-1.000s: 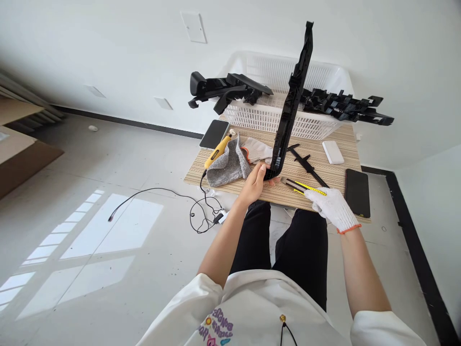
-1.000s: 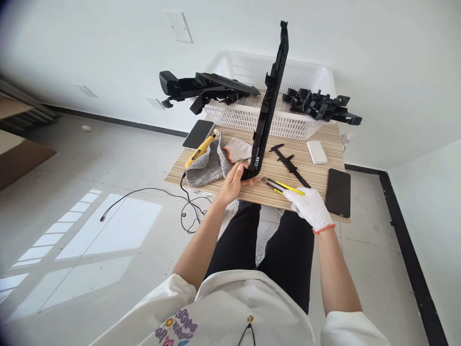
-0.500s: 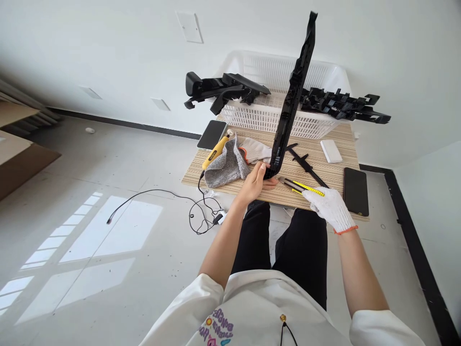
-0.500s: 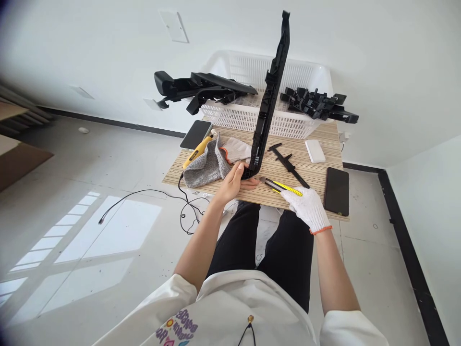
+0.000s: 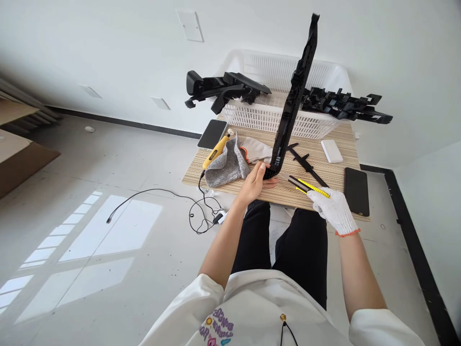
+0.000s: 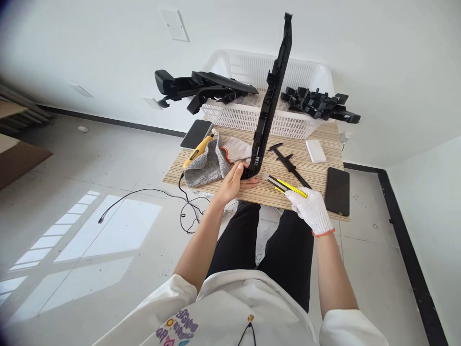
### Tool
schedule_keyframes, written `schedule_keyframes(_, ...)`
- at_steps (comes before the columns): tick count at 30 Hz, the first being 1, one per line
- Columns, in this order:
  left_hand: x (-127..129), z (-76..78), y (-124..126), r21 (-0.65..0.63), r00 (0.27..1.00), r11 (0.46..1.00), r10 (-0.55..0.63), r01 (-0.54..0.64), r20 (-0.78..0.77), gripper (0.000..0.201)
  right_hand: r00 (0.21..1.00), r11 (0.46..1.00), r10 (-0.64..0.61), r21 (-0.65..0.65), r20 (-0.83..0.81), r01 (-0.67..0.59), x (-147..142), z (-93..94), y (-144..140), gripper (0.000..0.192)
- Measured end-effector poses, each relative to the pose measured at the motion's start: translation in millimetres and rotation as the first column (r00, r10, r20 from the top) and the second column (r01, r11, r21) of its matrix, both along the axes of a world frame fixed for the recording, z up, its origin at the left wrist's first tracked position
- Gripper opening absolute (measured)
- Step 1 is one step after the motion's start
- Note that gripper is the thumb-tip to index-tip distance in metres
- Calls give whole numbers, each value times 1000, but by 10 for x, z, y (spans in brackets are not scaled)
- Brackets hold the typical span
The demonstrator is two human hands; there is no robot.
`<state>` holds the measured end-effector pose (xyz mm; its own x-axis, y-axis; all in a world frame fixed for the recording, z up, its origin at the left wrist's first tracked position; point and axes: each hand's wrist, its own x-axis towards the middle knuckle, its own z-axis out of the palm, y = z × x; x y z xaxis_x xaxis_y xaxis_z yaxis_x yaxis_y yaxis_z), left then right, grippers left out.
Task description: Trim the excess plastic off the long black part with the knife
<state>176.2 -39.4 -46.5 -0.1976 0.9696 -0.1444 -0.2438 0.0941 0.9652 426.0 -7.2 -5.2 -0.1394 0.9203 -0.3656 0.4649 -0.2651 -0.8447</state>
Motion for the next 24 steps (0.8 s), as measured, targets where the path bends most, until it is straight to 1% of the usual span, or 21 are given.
schedule_keyframes(5,-4,-20,0,25,1000,1000,-14,14,0,43,1000,1000,3,2,-26,-3,9,-22,-1,34)
schedule_keyframes(9,-13,-17,-6,56,999,998,-36,37,-12,45,997,999,-28,15,-66,29,13,-40,-7,30)
schedule_keyframes(12,-15,5,-8,54,998,997,-55,56,-19,42,995,999,-35,37,-90,39,2,-49,0,29)
schedule_keyframes(15,-12,13,2,37,998,998,-49,50,-26,38,991,998,-38,41,-130,44,-24,-64,31,29)
schedule_keyframes(21,-6,-27,24,46,997,997,-62,65,-50,29,974,999,30,18,-225,-27,-144,-144,160,28)
schedule_keyframes(24,-4,-27,23,52,998,997,-49,51,-35,27,969,999,33,33,-246,-26,-212,-175,217,30)
